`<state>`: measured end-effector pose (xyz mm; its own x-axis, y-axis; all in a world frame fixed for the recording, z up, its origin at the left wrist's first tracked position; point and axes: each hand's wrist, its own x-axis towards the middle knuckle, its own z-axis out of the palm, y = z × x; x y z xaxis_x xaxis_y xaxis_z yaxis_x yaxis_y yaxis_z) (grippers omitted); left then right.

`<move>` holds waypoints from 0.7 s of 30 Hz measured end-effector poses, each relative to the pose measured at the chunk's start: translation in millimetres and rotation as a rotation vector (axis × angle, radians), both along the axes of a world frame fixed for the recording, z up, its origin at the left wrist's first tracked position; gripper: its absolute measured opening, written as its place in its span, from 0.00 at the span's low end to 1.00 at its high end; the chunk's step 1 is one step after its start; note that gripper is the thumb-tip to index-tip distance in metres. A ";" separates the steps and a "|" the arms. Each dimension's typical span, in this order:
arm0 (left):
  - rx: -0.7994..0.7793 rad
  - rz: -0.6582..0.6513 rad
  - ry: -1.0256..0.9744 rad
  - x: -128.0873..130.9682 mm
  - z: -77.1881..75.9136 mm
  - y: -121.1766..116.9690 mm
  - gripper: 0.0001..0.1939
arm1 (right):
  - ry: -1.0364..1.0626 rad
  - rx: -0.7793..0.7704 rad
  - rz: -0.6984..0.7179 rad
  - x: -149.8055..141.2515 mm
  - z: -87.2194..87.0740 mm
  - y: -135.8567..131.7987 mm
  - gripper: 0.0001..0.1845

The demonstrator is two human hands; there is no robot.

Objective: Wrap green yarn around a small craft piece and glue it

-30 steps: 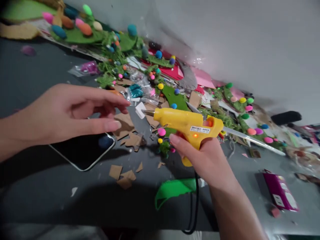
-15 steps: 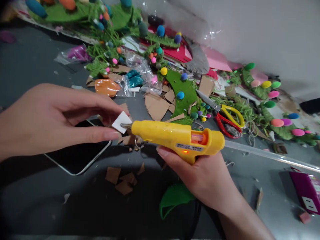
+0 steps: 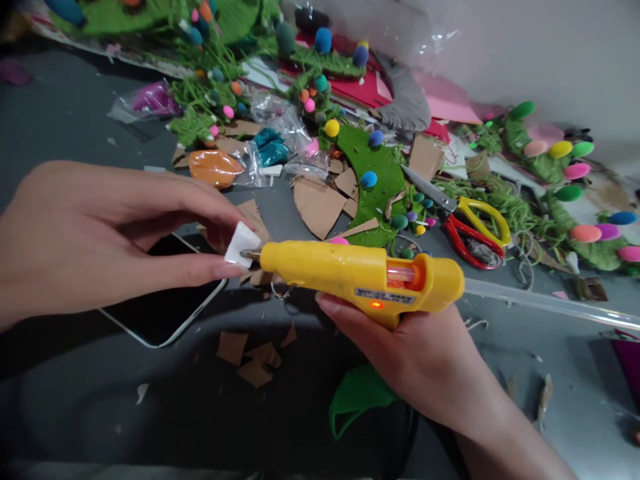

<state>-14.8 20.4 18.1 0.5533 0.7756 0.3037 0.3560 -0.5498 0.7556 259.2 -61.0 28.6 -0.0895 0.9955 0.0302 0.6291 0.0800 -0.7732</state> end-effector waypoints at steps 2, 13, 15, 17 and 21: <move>0.030 0.013 0.011 -0.6 0.6 -1.0 0.10 | 0.003 0.018 0.009 0.2 0.0 0.3 0.05; 0.072 0.012 0.057 -0.1 1.7 -1.3 0.06 | 0.005 0.021 0.023 0.6 -2.4 -1.3 0.09; 0.067 0.008 0.065 -0.6 1.9 -0.9 0.05 | 0.004 0.023 0.016 -1.2 -2.3 -0.4 0.08; 0.061 0.005 0.066 -1.3 2.1 -0.7 0.05 | 0.021 0.007 0.004 -3.5 -1.9 0.2 0.07; 0.059 0.014 0.059 -1.1 2.1 -1.3 0.07 | 0.047 -0.033 -0.033 -6.6 -1.2 -0.2 0.06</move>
